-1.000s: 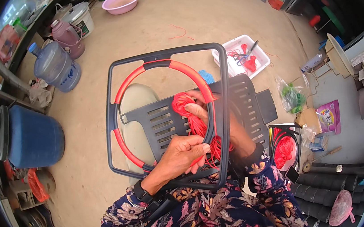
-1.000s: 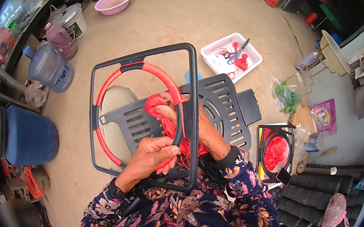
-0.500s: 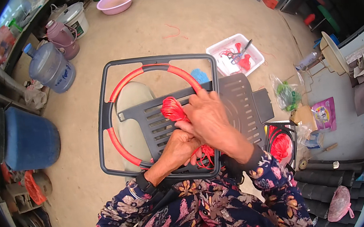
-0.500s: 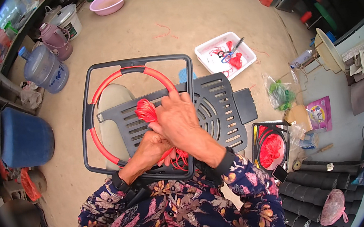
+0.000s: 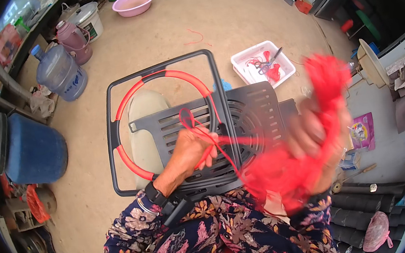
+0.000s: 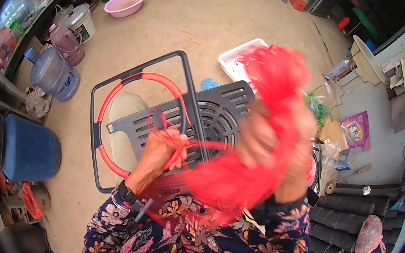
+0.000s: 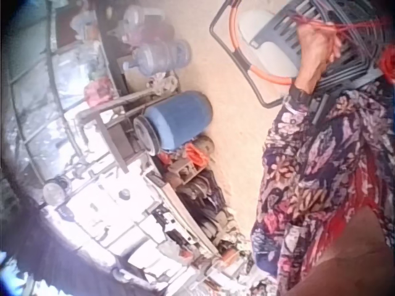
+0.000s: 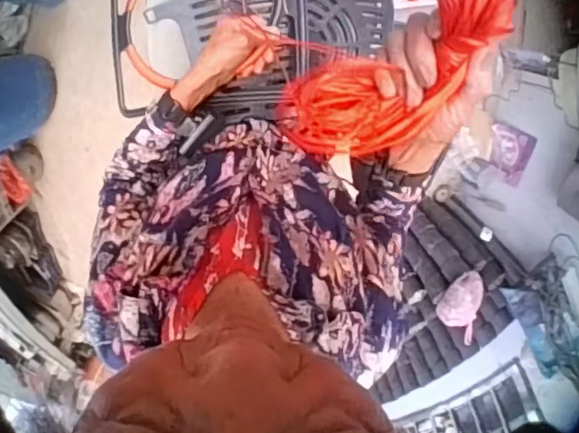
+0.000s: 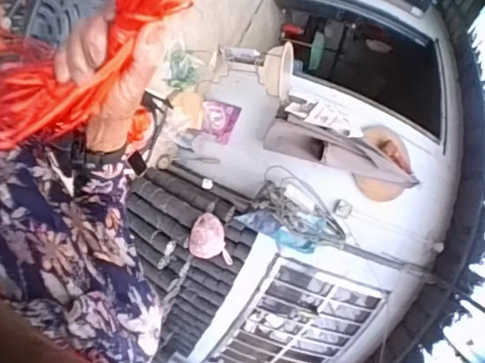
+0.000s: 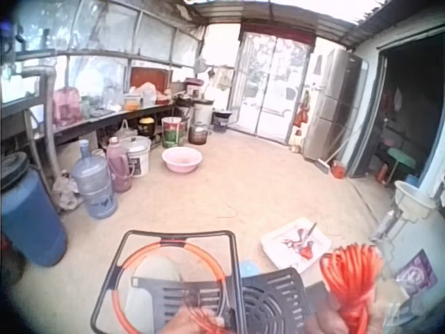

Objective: Wrapping a red plastic cord or rope around the frame of a piece of furniture, such as a stool.

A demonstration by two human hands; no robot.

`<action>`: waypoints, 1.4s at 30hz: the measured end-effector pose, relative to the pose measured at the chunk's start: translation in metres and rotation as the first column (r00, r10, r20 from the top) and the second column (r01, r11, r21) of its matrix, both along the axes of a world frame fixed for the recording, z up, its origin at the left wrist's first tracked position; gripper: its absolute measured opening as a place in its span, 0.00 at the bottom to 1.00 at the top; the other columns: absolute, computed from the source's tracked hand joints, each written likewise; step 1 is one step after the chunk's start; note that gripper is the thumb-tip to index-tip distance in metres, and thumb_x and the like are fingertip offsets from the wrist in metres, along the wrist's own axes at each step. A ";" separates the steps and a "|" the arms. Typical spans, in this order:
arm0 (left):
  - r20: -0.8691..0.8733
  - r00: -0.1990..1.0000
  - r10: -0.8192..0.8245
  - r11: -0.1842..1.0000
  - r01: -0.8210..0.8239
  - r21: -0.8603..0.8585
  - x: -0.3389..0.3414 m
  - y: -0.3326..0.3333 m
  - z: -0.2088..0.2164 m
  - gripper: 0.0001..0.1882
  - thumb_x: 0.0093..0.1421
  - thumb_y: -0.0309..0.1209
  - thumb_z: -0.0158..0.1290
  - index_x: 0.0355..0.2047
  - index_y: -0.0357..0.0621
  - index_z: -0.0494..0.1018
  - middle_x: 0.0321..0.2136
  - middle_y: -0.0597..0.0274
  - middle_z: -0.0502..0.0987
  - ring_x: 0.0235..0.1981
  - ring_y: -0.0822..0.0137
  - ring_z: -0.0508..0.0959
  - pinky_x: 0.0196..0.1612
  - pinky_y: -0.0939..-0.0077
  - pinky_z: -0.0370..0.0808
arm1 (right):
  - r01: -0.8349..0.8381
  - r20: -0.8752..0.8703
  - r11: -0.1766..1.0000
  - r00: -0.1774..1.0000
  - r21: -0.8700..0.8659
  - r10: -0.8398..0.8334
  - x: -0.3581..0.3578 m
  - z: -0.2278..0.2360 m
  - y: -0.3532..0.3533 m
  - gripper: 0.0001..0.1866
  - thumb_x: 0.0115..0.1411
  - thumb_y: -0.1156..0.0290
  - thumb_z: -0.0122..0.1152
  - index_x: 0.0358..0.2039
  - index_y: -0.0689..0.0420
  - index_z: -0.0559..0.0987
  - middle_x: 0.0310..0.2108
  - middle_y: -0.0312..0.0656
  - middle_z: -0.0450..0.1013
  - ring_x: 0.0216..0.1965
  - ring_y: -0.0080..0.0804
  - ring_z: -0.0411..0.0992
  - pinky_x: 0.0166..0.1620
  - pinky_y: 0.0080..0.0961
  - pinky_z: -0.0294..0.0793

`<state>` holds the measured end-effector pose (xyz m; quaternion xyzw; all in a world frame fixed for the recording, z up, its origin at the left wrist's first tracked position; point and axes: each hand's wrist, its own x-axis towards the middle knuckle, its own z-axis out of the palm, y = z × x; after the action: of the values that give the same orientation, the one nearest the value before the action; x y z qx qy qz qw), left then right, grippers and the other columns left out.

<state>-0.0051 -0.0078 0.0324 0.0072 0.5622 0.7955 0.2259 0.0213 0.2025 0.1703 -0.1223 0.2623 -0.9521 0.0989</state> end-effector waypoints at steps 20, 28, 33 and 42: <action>0.214 0.977 0.001 0.990 -0.031 0.135 -0.028 -0.004 0.002 0.13 0.67 0.30 0.46 0.37 0.30 0.73 0.18 0.56 0.75 0.10 0.69 0.71 0.08 0.79 0.64 | 0.523 0.090 0.433 0.557 0.734 -0.825 0.114 -0.028 0.136 0.12 0.67 0.57 0.49 0.36 0.52 0.69 0.16 0.27 0.58 0.12 0.13 0.56 0.12 0.14 0.54; 0.024 0.995 0.100 0.991 -0.097 -0.095 -0.013 0.004 0.001 0.12 0.65 0.33 0.52 0.29 0.36 0.76 0.16 0.61 0.75 0.10 0.74 0.70 0.10 0.83 0.62 | 0.329 -0.329 -0.023 0.940 0.944 -0.089 0.042 -0.060 -0.010 0.12 0.52 0.75 0.70 0.37 0.60 0.79 0.26 0.35 0.71 0.27 0.20 0.68 0.29 0.23 0.67; -0.276 0.935 0.221 0.940 -0.280 -0.196 -0.005 0.008 0.007 0.13 0.62 0.33 0.56 0.24 0.36 0.75 0.15 0.63 0.72 0.13 0.75 0.68 0.17 0.79 0.62 | 0.518 -0.505 -0.318 0.853 0.794 0.130 0.035 -0.077 -0.041 0.16 0.49 0.69 0.70 0.36 0.57 0.74 0.27 0.43 0.72 0.24 0.43 0.72 0.26 0.33 0.70; -0.653 0.724 0.221 0.773 -0.538 -0.336 -0.011 0.015 -0.001 0.14 0.57 0.30 0.58 0.21 0.34 0.68 0.16 0.53 0.68 0.16 0.58 0.68 0.22 0.66 0.64 | 0.550 -0.529 -0.471 0.827 0.690 0.191 0.004 -0.096 -0.068 0.19 0.51 0.71 0.67 0.41 0.57 0.70 0.35 0.44 0.70 0.31 0.44 0.73 0.27 0.38 0.72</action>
<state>-0.0157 0.0068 0.0311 0.0697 0.7790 0.6079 -0.1371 0.0250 0.1343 0.0741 -0.1345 0.9628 -0.2146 -0.0941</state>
